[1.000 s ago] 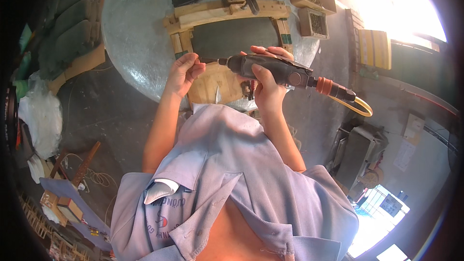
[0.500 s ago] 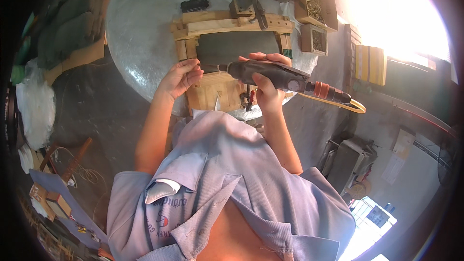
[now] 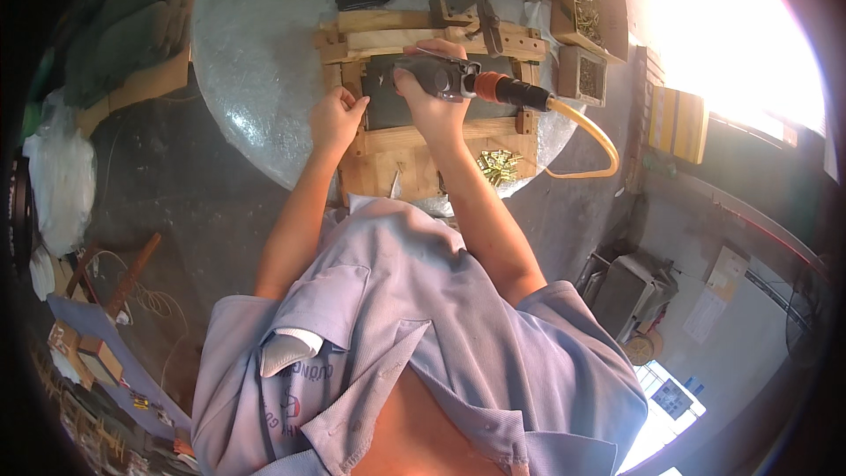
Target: The person assembles a chair cushion onto a wooden frame using a pneumatic drill. They secure the cushion with screws, remove it, and repeat the process with another cushion.
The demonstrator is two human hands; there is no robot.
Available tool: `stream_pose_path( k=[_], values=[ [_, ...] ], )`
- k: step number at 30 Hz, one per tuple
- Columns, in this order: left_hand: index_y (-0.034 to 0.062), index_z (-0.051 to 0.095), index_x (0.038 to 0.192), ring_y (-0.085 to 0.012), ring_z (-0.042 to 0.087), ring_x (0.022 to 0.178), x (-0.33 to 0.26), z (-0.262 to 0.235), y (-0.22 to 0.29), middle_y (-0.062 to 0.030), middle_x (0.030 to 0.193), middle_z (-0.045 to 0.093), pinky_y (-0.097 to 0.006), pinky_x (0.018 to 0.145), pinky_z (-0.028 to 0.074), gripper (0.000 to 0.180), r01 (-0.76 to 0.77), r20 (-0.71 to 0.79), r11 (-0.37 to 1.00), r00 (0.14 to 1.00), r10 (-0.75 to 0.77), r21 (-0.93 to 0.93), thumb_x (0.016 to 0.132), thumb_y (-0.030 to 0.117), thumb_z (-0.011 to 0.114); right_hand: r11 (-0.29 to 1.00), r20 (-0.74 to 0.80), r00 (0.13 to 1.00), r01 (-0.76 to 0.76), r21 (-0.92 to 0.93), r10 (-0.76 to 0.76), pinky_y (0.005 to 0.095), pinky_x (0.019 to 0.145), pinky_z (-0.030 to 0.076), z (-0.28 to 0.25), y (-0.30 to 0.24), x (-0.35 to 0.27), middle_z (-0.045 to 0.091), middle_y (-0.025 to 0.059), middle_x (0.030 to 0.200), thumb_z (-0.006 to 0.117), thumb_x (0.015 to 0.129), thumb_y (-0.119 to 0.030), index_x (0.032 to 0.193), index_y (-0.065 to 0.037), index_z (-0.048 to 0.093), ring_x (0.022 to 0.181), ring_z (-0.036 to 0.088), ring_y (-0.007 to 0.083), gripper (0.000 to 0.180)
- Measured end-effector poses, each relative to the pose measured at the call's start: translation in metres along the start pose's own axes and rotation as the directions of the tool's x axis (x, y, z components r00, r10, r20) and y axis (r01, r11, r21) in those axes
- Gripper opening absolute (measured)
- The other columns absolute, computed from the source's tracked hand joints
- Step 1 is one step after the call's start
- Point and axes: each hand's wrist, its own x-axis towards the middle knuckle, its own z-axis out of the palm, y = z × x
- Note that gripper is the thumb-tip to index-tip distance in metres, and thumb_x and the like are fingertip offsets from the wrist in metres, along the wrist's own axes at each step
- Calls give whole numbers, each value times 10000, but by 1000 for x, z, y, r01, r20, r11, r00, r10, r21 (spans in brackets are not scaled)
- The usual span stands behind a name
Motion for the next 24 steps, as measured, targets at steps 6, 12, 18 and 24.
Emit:
stream_pose_path(
  k=[6, 12, 18, 24],
  values=[
    [67, 672, 840, -308, 715, 666, -1, 4, -3, -93, 689, 710, -434, 670, 559, 355, -9, -38, 1000, 999, 9, -10, 905, 359, 864, 1000, -54, 999, -2, 23, 4, 311, 752, 612, 5, 4, 0, 744, 135, 1129, 797, 804, 56, 1238, -3, 578, 894, 740, 184, 489],
    [59, 678, 827, -294, 706, 653, 1, 2, -2, -104, 707, 715, -412, 646, 550, 352, 1, 8, 999, 1000, -1, -49, 900, 344, 872, 992, 25, 997, 74, -104, -72, 375, 763, 708, 1, 20, 4, 711, 173, 1216, 762, 867, 68, 1309, -14, 514, 1049, 745, 242, 513],
    [52, 683, 819, -284, 703, 643, 2, 1, -2, -99, 698, 715, -407, 640, 550, 347, 7, 4, 998, 1000, -7, -64, 897, 328, 879, 980, 35, 989, 145, -138, -142, 352, 763, 695, 2, 28, 0, 714, 179, 1210, 771, 868, 73, 1314, -16, 501, 1036, 745, 232, 529],
    [49, 686, 826, -267, 679, 621, 0, 0, -2, -93, 689, 706, -401, 622, 537, 339, -15, 5, 998, 1000, 15, -57, 899, 318, 879, 996, -34, 996, 82, -30, -83, 339, 905, 601, 13, 14, -6, 735, 144, 1135, 803, 807, 52, 1243, -4, 583, 1017, 738, 197, 492]
  ],
)
